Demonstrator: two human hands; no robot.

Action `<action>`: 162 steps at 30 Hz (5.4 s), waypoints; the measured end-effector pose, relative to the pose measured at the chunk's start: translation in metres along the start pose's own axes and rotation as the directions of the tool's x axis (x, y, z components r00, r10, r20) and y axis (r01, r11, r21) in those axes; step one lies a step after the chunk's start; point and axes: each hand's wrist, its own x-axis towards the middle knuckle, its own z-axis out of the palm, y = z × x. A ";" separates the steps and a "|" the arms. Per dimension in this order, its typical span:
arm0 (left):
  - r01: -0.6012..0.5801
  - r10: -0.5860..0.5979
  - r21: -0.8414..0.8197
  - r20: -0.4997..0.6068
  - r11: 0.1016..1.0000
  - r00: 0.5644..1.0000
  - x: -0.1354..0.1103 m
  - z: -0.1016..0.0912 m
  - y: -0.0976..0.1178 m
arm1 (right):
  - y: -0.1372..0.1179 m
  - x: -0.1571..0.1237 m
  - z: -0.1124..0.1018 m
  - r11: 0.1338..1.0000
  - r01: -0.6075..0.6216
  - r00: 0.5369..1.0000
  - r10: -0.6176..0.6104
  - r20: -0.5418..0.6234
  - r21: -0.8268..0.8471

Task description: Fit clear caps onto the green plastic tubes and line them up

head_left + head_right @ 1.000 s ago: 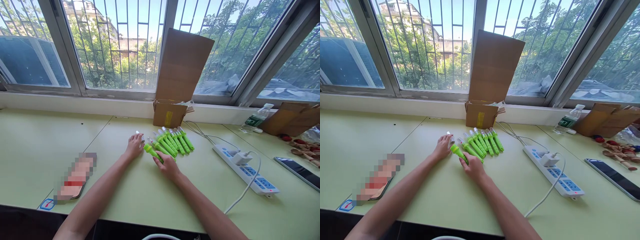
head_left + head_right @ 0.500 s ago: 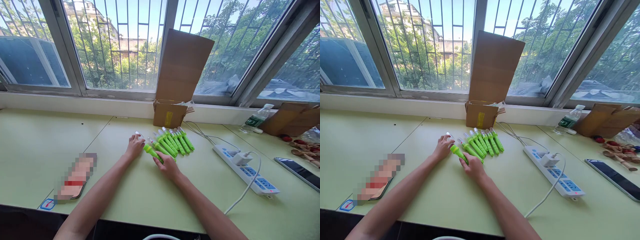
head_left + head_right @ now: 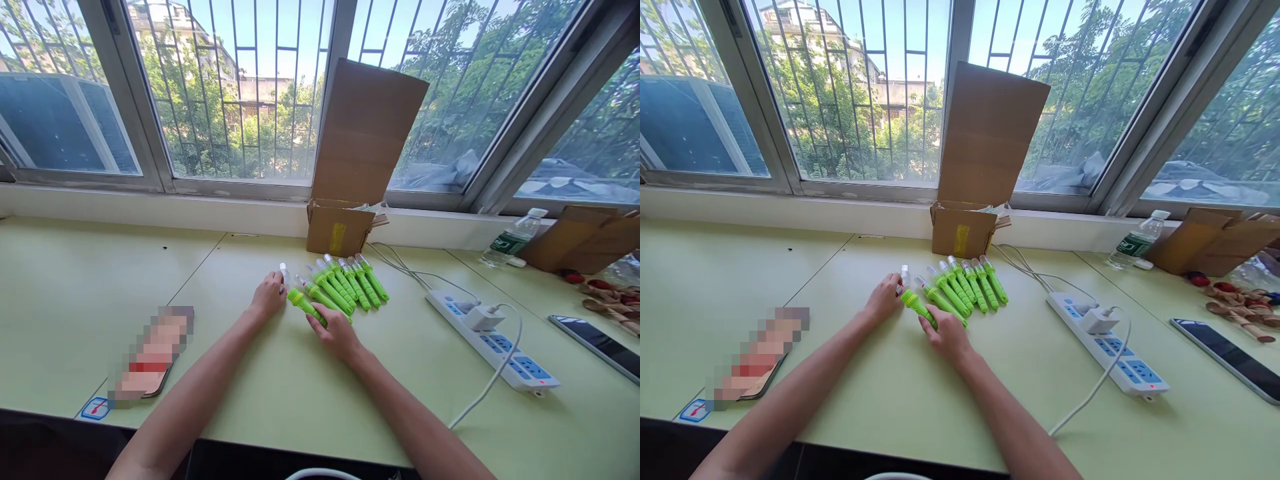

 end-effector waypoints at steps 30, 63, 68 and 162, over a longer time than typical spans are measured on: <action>-0.181 0.082 -0.620 -0.185 0.764 0.979 -0.010 -0.028 0.038 | 0.008 -0.001 -0.001 0.981 0.026 0.990 0.002 -0.144 0.192; 0.237 0.150 -0.954 0.266 0.185 0.952 -0.006 -0.023 0.034 | 0.004 -0.001 0.003 0.985 -0.002 0.992 0.023 -0.121 0.172; 0.242 0.150 -0.952 0.272 0.188 0.951 -0.006 -0.020 0.037 | 0.005 0.000 0.006 0.943 -0.066 0.987 0.109 -0.114 0.325; 0.114 -0.159 -0.929 0.060 0.353 0.985 0.003 -0.021 0.028 | 0.003 0.005 0.006 0.973 -0.050 0.986 0.084 -0.145 0.227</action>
